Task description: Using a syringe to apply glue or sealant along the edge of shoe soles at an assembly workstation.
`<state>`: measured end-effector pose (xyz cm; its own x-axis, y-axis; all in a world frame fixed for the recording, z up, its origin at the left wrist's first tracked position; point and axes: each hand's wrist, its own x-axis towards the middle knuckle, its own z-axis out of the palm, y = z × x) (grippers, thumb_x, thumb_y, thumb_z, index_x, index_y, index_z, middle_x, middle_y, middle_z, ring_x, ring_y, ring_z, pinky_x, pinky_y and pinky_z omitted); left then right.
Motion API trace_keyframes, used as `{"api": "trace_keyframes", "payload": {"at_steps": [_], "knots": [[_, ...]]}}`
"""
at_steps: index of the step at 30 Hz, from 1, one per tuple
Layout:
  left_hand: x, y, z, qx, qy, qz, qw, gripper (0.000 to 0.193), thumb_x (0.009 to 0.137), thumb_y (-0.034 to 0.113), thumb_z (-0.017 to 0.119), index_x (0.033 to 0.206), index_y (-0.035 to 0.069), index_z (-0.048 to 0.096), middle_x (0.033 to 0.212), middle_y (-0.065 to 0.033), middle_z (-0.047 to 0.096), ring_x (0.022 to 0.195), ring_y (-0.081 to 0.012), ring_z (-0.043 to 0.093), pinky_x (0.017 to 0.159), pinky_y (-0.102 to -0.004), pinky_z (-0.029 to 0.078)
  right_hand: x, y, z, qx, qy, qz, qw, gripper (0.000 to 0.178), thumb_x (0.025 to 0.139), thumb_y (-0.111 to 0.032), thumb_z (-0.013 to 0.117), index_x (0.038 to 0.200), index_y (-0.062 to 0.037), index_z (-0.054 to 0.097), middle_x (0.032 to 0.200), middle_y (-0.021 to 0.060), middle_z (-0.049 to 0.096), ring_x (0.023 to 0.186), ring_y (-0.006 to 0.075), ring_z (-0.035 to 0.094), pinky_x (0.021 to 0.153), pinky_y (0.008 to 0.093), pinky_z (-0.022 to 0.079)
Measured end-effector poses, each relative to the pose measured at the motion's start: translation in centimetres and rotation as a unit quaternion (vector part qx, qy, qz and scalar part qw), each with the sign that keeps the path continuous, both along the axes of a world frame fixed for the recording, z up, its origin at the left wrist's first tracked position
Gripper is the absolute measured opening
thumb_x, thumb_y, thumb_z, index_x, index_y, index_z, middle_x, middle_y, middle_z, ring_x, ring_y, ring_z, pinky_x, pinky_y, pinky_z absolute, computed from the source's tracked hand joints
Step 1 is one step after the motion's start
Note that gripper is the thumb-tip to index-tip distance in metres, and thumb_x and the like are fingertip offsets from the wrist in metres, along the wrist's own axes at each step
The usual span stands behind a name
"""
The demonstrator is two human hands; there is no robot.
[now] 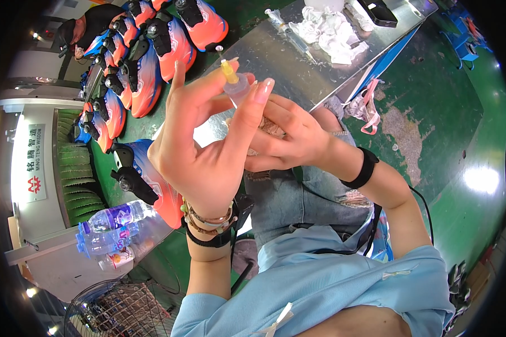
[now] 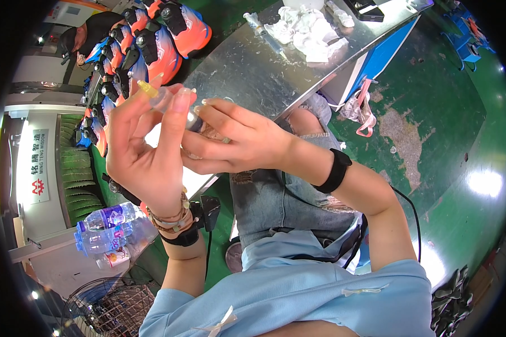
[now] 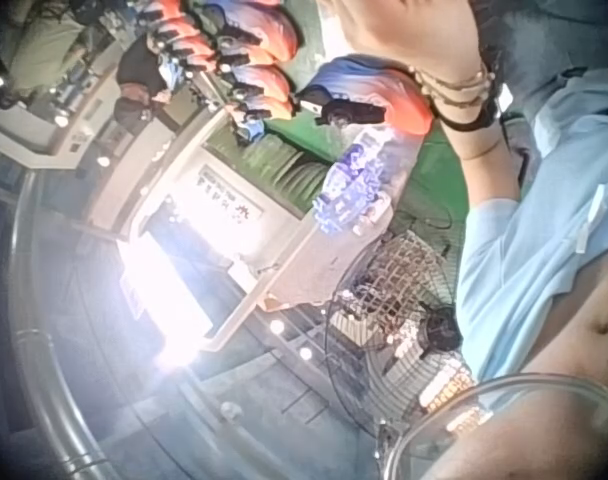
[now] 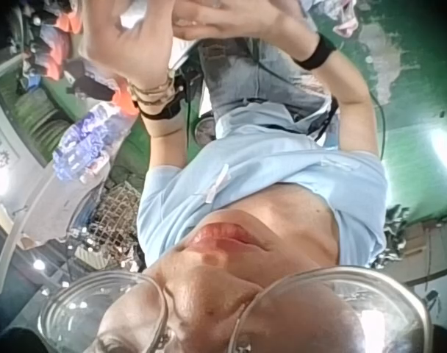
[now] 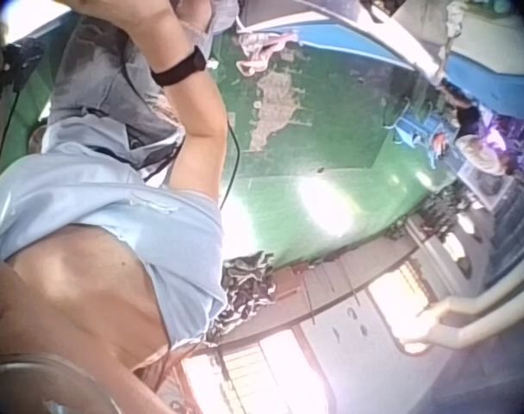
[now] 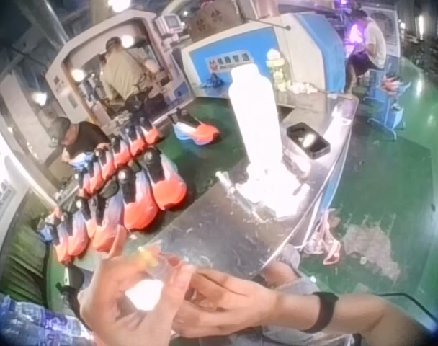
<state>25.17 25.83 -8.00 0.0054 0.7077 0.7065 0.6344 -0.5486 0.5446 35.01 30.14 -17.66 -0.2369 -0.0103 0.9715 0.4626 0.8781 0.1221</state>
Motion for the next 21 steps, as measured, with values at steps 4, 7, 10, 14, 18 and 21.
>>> {"api": "trace_keyframes", "payload": {"at_steps": [4, 7, 10, 14, 18, 21], "knots": [[-0.1, 0.2, -0.2, 0.007, 0.010, -0.007, 1.000, 0.025, 0.072, -0.010, 0.064, 0.092, -0.005, 0.051, 0.082, -0.0182, 0.063, 0.072, -0.0204, 0.064, 0.066, -0.0266, 0.051, 0.0, -0.4, 0.2, -0.098, 0.034, 0.079, 0.991, 0.039, 0.065, -0.013, 0.058, 0.102, -0.0234, 0.052, 0.102, -0.0049, 0.050, 0.092, 0.0201, 0.049, 0.077, 0.0289, 0.046], [0.2, 0.4, -0.3, -0.003, -0.030, 0.009, 1.000, 0.024, 0.069, -0.004, 0.069, 0.088, -0.004, 0.055, 0.084, -0.0147, 0.064, 0.066, -0.0170, 0.063, 0.076, -0.0296, 0.047, 0.4, -0.4, 0.0, -0.065, 0.000, 0.050, 0.997, 0.040, 0.063, -0.015, 0.058, 0.102, -0.0236, 0.052, 0.103, -0.0049, 0.050, 0.092, 0.0207, 0.049, 0.078, 0.0295, 0.045], [0.3, 0.7, -0.7, -0.008, -0.077, 0.014, 0.997, 0.024, 0.066, 0.003, 0.073, 0.085, -0.002, 0.059, 0.082, -0.0104, 0.066, 0.059, -0.0141, 0.063, 0.089, -0.0347, 0.041, 0.5, -0.4, -0.1, -0.039, -0.020, 0.025, 0.999, 0.040, 0.063, -0.015, 0.058, 0.102, -0.0240, 0.052, 0.103, -0.0046, 0.050, 0.092, 0.0210, 0.049, 0.078, 0.0294, 0.045], [-0.2, 0.7, -0.7, -0.022, -0.012, -0.021, 0.999, 0.023, 0.072, -0.010, 0.064, 0.092, -0.006, 0.053, 0.092, -0.0182, 0.062, 0.071, -0.0193, 0.064, 0.064, -0.0251, 0.051, 0.3, -0.7, -0.3, -0.121, 0.032, 0.074, 0.989, 0.040, 0.063, -0.015, 0.058, 0.101, -0.0243, 0.053, 0.102, -0.0040, 0.050, 0.091, 0.0210, 0.050, 0.078, 0.0296, 0.045], [-0.1, 0.7, -1.0, -0.054, -0.041, -0.019, 0.998, 0.023, 0.072, -0.009, 0.064, 0.092, -0.006, 0.053, 0.091, -0.0174, 0.062, 0.072, -0.0193, 0.064, 0.064, -0.0249, 0.050, 0.6, -0.6, -0.8, -0.080, -0.011, 0.049, 0.996, 0.038, 0.063, -0.015, 0.058, 0.099, -0.0241, 0.053, 0.101, -0.0029, 0.049, 0.092, 0.0209, 0.049, 0.078, 0.0297, 0.045], [-0.2, 1.0, -1.3, -0.058, -0.048, -0.020, 0.997, 0.024, 0.072, -0.009, 0.064, 0.093, -0.006, 0.053, 0.090, -0.0159, 0.062, 0.074, -0.0192, 0.064, 0.063, -0.0246, 0.050, 0.9, -0.6, -1.1, -0.079, -0.030, 0.038, 0.996, 0.035, 0.064, -0.016, 0.057, 0.098, -0.0241, 0.053, 0.101, -0.0027, 0.048, 0.093, 0.0209, 0.049, 0.079, 0.0301, 0.045]]}}
